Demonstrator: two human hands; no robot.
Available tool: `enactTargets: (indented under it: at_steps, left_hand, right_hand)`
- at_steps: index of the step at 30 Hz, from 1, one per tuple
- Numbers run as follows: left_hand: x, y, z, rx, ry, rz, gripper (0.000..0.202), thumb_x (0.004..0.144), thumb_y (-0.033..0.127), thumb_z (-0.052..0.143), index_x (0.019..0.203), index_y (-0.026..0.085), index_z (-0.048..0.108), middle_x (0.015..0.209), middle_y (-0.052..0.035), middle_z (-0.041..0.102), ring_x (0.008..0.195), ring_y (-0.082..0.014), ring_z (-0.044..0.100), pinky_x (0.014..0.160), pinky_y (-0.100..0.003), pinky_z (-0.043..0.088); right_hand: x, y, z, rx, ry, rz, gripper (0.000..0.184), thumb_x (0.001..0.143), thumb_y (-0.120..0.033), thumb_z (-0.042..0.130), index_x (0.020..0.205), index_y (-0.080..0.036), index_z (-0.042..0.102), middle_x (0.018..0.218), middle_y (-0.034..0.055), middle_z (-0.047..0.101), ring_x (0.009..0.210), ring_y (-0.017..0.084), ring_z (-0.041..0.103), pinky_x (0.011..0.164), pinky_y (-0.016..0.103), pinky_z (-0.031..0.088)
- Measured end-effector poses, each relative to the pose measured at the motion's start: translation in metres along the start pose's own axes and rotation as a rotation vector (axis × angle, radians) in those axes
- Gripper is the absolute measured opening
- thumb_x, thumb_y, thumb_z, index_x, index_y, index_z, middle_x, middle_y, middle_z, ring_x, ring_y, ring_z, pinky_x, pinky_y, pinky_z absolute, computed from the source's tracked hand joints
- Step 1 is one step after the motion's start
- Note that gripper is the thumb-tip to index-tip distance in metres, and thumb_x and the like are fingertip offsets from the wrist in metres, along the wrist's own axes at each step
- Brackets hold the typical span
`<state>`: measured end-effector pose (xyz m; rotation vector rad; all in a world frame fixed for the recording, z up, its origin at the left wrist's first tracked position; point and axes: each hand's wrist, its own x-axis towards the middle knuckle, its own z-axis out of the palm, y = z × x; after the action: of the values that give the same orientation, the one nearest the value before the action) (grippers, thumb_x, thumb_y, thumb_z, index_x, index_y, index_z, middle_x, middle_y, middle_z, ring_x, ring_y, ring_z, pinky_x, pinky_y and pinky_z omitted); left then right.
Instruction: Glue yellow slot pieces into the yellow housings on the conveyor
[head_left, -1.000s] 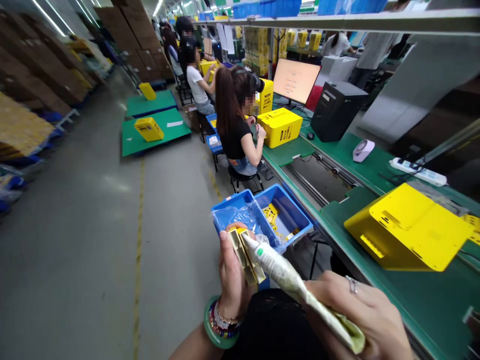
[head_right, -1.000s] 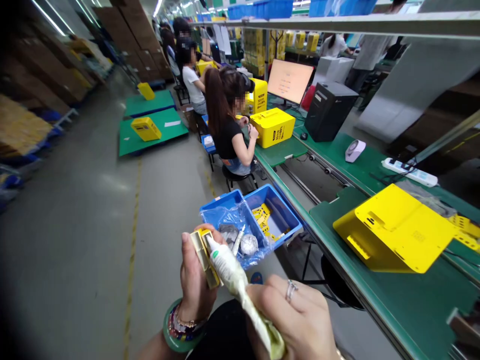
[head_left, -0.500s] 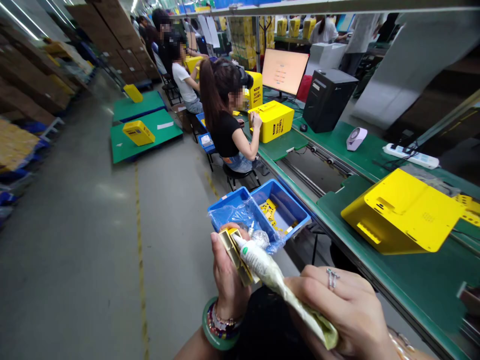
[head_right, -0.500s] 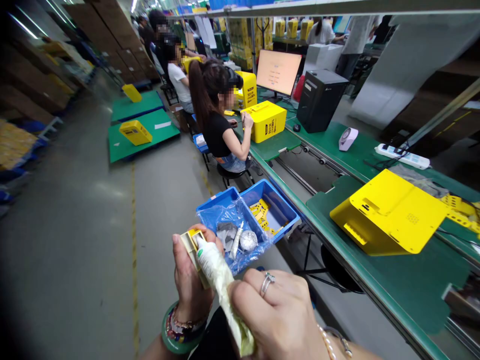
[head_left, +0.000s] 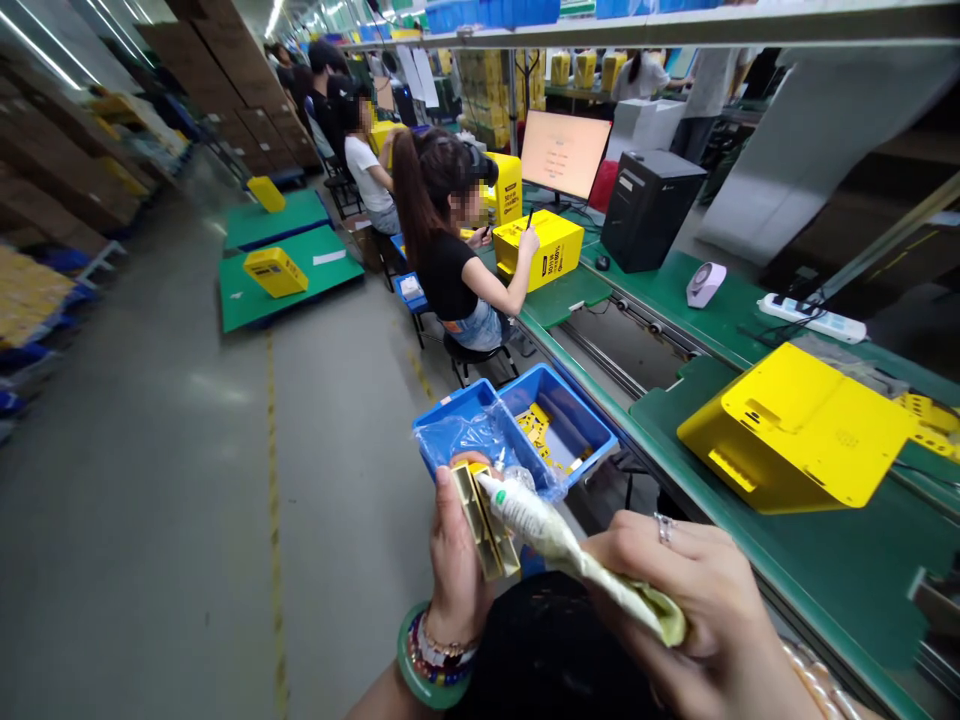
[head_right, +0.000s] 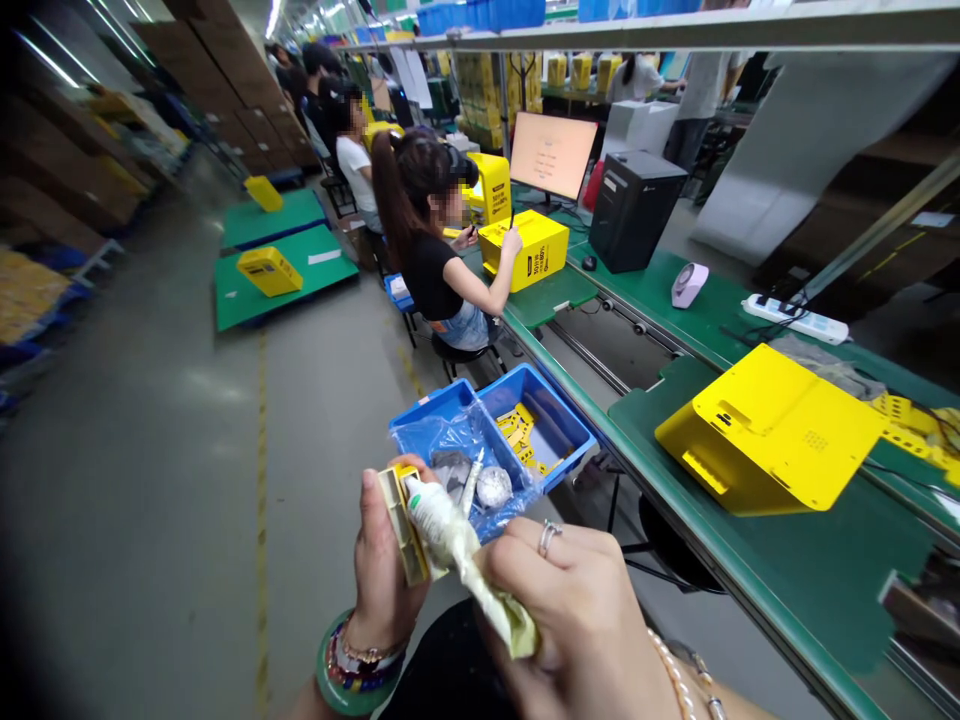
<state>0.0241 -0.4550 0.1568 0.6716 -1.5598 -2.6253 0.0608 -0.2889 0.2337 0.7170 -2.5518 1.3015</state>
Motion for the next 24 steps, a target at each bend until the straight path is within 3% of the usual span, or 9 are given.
enactTargets:
  at_steps: [4,10,14,18,24]
  left_hand:
    - [0.002,-0.001,-0.001,-0.026,0.027,0.004,0.045,0.082,0.064,0.054,0.093,0.020,0.059,0.070,0.0019,0.060,0.055,-0.0117,0.057,0.048,-0.021,0.045]
    - [0.007,0.006,0.008,-0.149,0.066,-0.128,0.048,0.074,0.063,0.065,0.087,0.017,0.059,0.055,0.0051,0.054,0.040,-0.0079,0.046,0.040,-0.019,0.037]
    - [0.009,0.001,0.008,-0.180,0.048,-0.175,0.044,0.075,0.059,0.066,0.088,0.018,0.058,0.056,0.0047,0.056,0.042,-0.0084,0.047,0.041,-0.020,0.037]
    - [0.012,-0.007,0.004,-0.177,0.034,-0.125,0.043,0.078,0.059,0.063,0.092,0.019,0.057,0.062,0.0037,0.058,0.047,-0.0100,0.049,0.045,-0.022,0.040]
    - [0.013,-0.009,-0.001,-0.047,0.069,0.035,0.041,0.084,0.060,0.055,0.093,0.020,0.059,0.069,0.0020,0.060,0.055,-0.0119,0.053,0.053,-0.024,0.044]
  right_hand:
    - [-0.005,0.007,0.006,0.135,0.075,0.104,0.014,0.083,-0.016,0.051,0.071,-0.018,0.059,0.056,-0.0019,0.053,0.049,0.009,0.049,0.047,0.022,0.035]
    - [-0.027,0.025,0.017,0.529,0.302,0.595,0.027,0.078,-0.039,0.068,0.063,-0.018,0.059,0.057,-0.0020,0.049,0.052,0.011,0.042,0.046,0.023,0.032]
    - [-0.035,0.033,0.028,0.745,0.356,0.793,0.032,0.069,-0.046,0.075,0.066,-0.018,0.058,0.059,-0.0025,0.048,0.054,0.011,0.040,0.048,0.022,0.031]
    - [-0.035,0.033,0.040,0.799,0.355,0.860,0.038,0.065,-0.051,0.076,0.065,-0.019,0.055,0.058,-0.0022,0.048,0.054,0.011,0.039,0.045,0.022,0.029]
    - [-0.035,0.027,0.044,0.694,0.305,0.789,0.032,0.071,-0.047,0.073,0.068,-0.018,0.061,0.059,-0.0024,0.046,0.054,0.011,0.039,0.048,0.023,0.032]
